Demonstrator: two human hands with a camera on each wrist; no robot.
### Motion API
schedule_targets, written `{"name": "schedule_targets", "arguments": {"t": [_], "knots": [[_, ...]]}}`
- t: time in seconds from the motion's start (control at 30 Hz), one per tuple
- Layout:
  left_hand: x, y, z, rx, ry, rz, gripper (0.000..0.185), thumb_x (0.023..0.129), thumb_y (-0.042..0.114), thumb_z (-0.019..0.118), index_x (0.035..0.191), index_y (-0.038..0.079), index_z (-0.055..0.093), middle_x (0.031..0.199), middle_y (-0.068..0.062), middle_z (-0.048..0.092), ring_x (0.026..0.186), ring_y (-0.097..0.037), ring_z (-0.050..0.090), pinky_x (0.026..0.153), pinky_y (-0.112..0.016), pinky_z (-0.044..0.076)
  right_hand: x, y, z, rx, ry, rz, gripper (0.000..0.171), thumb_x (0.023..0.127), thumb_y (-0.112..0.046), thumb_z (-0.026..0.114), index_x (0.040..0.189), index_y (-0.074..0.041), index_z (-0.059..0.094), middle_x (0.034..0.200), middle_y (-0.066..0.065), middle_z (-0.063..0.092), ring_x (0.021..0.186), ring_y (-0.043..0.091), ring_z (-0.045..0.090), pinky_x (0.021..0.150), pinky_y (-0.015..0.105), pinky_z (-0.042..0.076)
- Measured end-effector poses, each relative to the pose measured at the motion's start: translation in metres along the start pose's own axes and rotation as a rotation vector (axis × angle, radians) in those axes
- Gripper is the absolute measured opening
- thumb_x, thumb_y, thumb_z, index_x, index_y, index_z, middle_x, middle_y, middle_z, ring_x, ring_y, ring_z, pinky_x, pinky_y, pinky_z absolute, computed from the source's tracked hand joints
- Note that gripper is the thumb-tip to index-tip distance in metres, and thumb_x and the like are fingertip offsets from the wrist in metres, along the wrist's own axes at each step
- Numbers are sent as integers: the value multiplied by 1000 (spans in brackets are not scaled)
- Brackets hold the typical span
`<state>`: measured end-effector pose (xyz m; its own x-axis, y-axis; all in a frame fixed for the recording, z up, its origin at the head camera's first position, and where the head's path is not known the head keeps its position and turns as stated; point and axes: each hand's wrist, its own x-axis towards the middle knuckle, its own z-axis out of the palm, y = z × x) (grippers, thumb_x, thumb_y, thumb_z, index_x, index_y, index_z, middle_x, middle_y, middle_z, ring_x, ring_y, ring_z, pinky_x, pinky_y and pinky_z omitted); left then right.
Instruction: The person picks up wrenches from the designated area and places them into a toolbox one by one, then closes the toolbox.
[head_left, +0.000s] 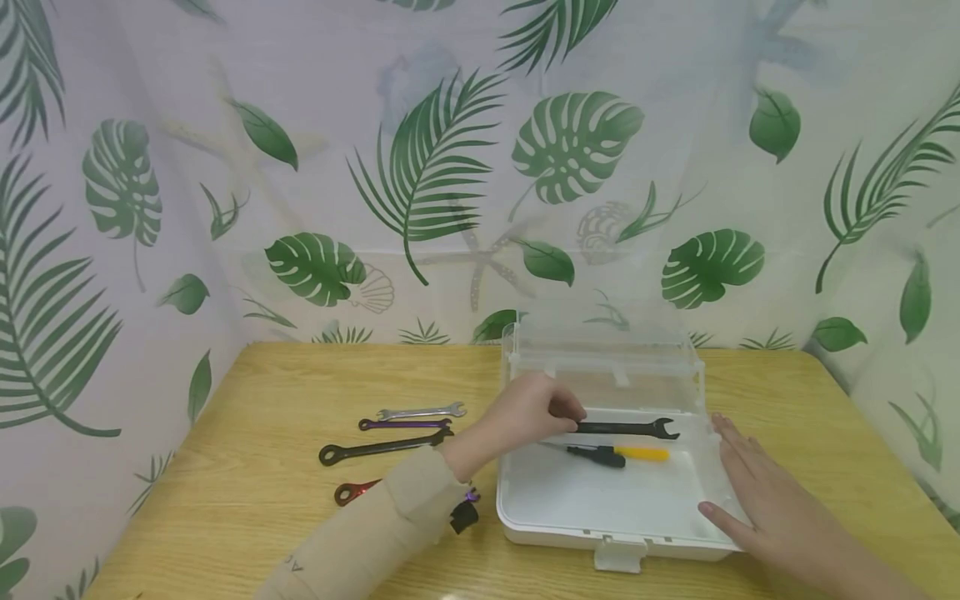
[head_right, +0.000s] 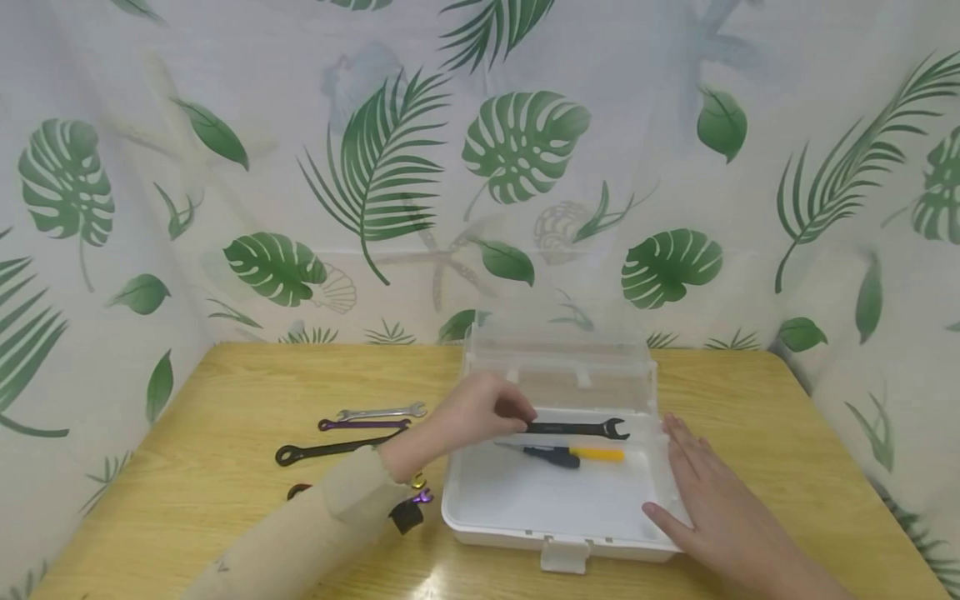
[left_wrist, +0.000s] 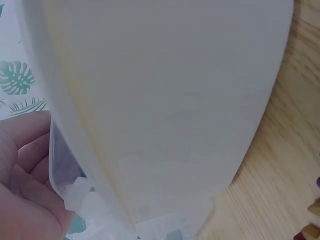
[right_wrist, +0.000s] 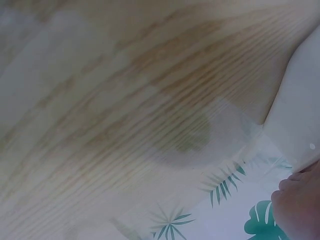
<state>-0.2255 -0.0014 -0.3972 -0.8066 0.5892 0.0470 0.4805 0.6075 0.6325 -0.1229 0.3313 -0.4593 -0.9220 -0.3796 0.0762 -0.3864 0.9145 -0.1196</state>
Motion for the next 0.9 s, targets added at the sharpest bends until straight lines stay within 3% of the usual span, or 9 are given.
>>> {"name": "schedule_targets", "arguments": {"t": [0.17,0.63,0.9], "knots": [[-3,-1,-4,-39,16,-2,13,97,9,77,109,10,83,108,-2,83,99,-11,75,84,-14,56,0,0,0,-2,0,8,96,105,-49,61,164,11,16,176,27,13,161,48,21,110,4,-24],[-11,-17,-29,-195,88,-12,16,100,6,73,114,2,79,113,-12,80,104,-23,76,86,-18,59,-2,-1,1,25,-19,18,97,106,-49,59,166,9,10,178,25,8,162,48,18,110,3,-24],[-18,-30,-44,-178,153,-2,16,100,8,73,114,3,79,113,-11,81,102,-23,76,87,-21,61,-1,-2,0,25,-18,15,96,106,-49,59,166,9,11,178,24,7,162,48,19,109,3,-24]]}}
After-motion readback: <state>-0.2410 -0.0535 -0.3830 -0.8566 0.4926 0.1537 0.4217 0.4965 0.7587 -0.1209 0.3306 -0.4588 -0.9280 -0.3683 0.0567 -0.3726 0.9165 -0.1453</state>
